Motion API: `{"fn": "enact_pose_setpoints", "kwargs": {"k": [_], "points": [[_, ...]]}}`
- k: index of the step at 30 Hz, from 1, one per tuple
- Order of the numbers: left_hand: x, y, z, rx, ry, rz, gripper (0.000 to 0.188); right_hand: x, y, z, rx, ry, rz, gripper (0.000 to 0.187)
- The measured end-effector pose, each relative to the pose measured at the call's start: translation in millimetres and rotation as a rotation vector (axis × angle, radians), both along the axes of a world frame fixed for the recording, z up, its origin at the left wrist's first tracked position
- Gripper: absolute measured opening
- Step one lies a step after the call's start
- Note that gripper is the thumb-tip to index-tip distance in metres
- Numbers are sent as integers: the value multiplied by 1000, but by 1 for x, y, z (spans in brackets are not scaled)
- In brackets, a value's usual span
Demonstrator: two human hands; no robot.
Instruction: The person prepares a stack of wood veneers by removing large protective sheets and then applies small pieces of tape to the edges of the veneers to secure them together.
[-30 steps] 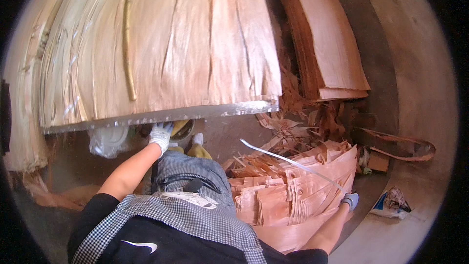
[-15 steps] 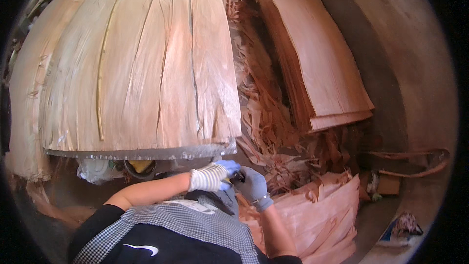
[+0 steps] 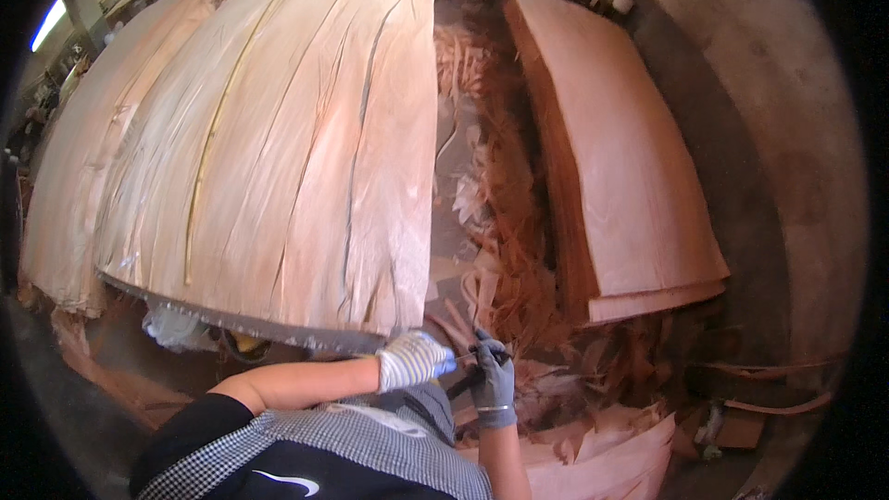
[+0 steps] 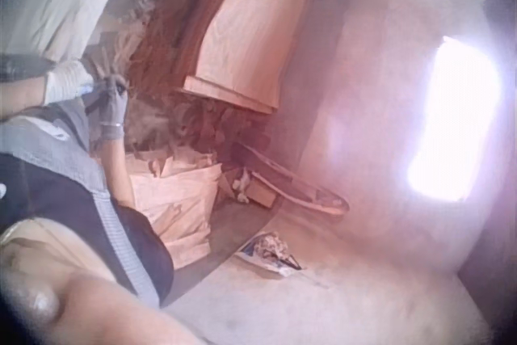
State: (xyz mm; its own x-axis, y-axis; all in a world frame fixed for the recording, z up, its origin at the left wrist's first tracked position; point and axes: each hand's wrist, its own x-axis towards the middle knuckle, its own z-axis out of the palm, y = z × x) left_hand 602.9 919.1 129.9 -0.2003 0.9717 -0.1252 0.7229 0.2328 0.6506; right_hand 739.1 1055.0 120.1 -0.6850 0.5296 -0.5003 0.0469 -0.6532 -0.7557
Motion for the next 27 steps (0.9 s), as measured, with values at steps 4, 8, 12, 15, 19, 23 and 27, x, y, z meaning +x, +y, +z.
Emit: {"fn": "enact_pose_setpoints", "kwargs": {"k": [4, 8, 12, 15, 19, 23, 27], "points": [[6, 25, -3, 130, -286, 202, 27, 3, 28, 10, 250, -77, 115, 43], [-6, 64, -7, 97, -72, 162, 25, -14, 47, -1, 111, 55, 242, 44], [-24, 123, -21, 89, 64, 171, 25, -48, 121, -28, 78, 52, 286, 41], [-30, 189, -32, 22, 126, 69, 26, -43, 222, -32, -193, 112, 159, 22], [-73, 240, -51, 114, 321, 166, 38, -33, 373, -11, -48, 6, -196, 21], [-168, 211, -90, -213, 414, 1030, 70, -53, 471, 9, 70, -25, -192, 21], [-224, 154, -128, -389, 487, 1230, 86, -135, 478, -7, 1, 7, 116, 22]]}}
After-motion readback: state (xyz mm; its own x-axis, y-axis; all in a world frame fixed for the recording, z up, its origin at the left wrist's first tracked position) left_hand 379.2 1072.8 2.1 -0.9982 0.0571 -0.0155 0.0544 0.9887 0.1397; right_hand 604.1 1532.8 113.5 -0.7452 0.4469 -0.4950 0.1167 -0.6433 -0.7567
